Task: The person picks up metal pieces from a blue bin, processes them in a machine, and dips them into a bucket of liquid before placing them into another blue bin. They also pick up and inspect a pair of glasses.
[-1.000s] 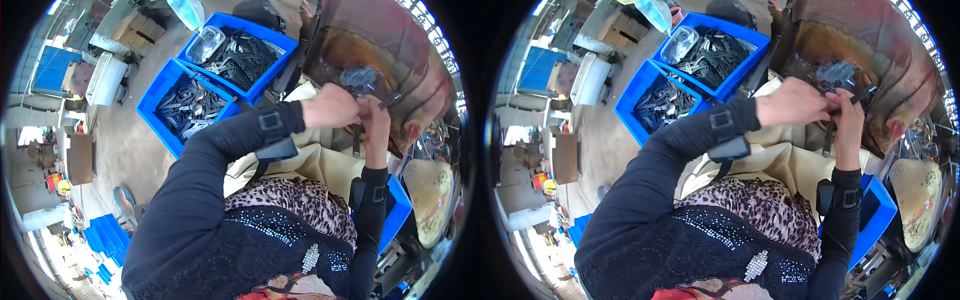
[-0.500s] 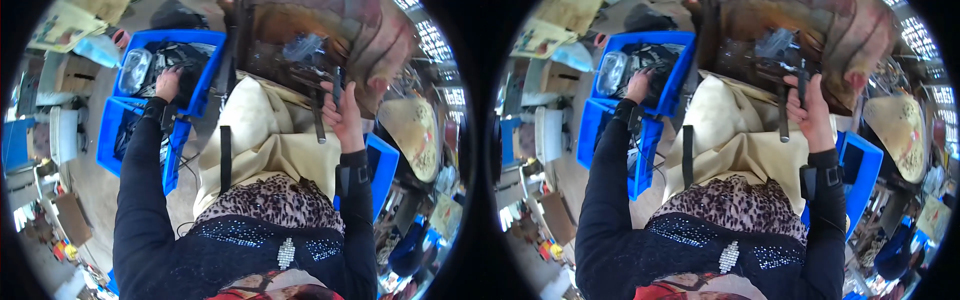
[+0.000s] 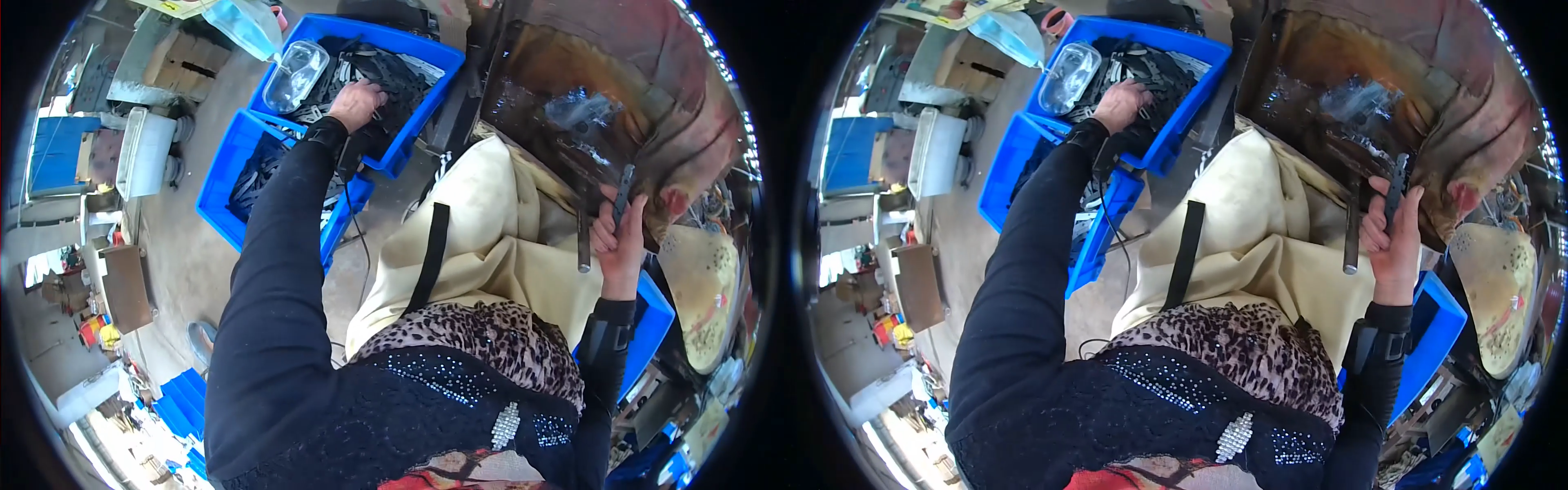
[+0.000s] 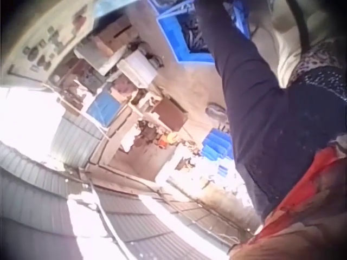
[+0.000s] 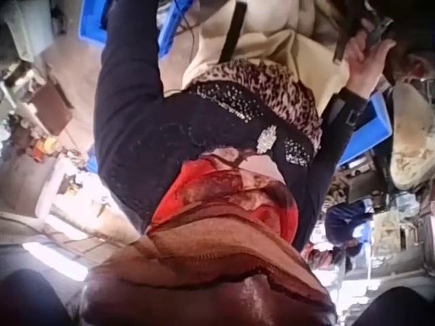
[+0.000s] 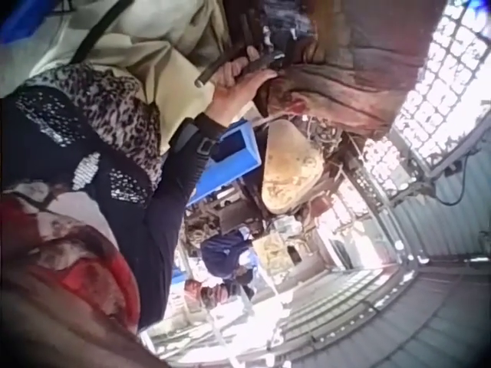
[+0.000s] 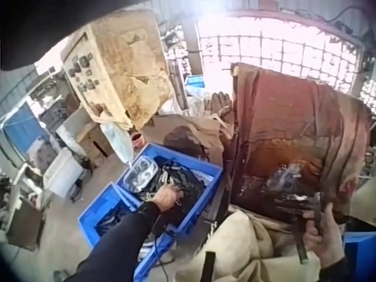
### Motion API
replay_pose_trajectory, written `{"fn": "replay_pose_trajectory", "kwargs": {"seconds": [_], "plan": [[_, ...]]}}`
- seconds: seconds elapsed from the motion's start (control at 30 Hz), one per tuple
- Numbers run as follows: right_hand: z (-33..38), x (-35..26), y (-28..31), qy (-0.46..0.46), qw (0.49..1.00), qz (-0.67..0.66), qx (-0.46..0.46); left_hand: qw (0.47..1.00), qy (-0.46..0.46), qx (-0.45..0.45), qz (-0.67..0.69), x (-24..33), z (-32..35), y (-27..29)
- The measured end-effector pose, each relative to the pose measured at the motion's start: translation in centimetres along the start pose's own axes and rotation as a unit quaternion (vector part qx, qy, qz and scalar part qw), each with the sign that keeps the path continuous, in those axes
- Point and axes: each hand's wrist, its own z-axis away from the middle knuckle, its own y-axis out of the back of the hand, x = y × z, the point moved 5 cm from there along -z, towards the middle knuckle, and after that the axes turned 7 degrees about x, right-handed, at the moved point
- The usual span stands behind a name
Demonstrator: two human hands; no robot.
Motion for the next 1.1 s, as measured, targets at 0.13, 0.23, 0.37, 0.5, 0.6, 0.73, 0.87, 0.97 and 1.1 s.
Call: {"fn": "replay_pose_trajectory", "kwargs": {"seconds": [0.13, 0.23, 0.37, 0.5, 0.6, 0.73, 0.87, 0.97, 1.1], "plan": [[-0.1, 0.1, 0.4, 0.003, 1.0, 0.006, 0.01, 0.997, 0.049, 0.019, 0.05, -1.0, 1.1, 0.3], [-0.2, 0.1, 0.5, 0.003, 1.0, -0.004, 0.002, 0.998, 0.02, -0.011, 0.057, -0.1, 1.8, 0.0], [0.0, 0.1, 0.5, 0.012, 1.0, 0.015, -0.001, 0.991, 0.075, -0.02, 0.108, 0.7, 2.5, -0.3], [0.3, 0.3, 0.3, 0.006, 1.0, 0.017, 0.006, 0.966, 0.178, -0.156, 0.106, 0.4, 3.7, -2.7], [0.3, 0.1, 0.3, 0.01, 1.0, 0.014, 0.002, 0.983, 0.101, -0.077, 0.136, 0.5, 3.8, -3.1], [1.3, -0.5, 0.9, 0.075, 0.983, 0.162, 0.045, 0.976, 0.12, -0.054, 0.176, -1.3, 3.6, -1.1], [3.9, -0.9, 0.9, 0.127, 0.921, 0.366, 0.043, 0.786, 0.319, -0.013, 0.529, -2.6, 1.5, 6.0], [5.4, 0.5, 0.3, 0.129, 0.924, 0.359, -0.008, 0.748, 0.223, 0.061, 0.623, 1.3, -4.3, 12.7], [7.0, 1.0, -0.3, 0.227, 0.831, 0.504, -0.064, 0.748, 0.04, 0.069, 0.659, 11.7, -13.6, 15.1]]}}
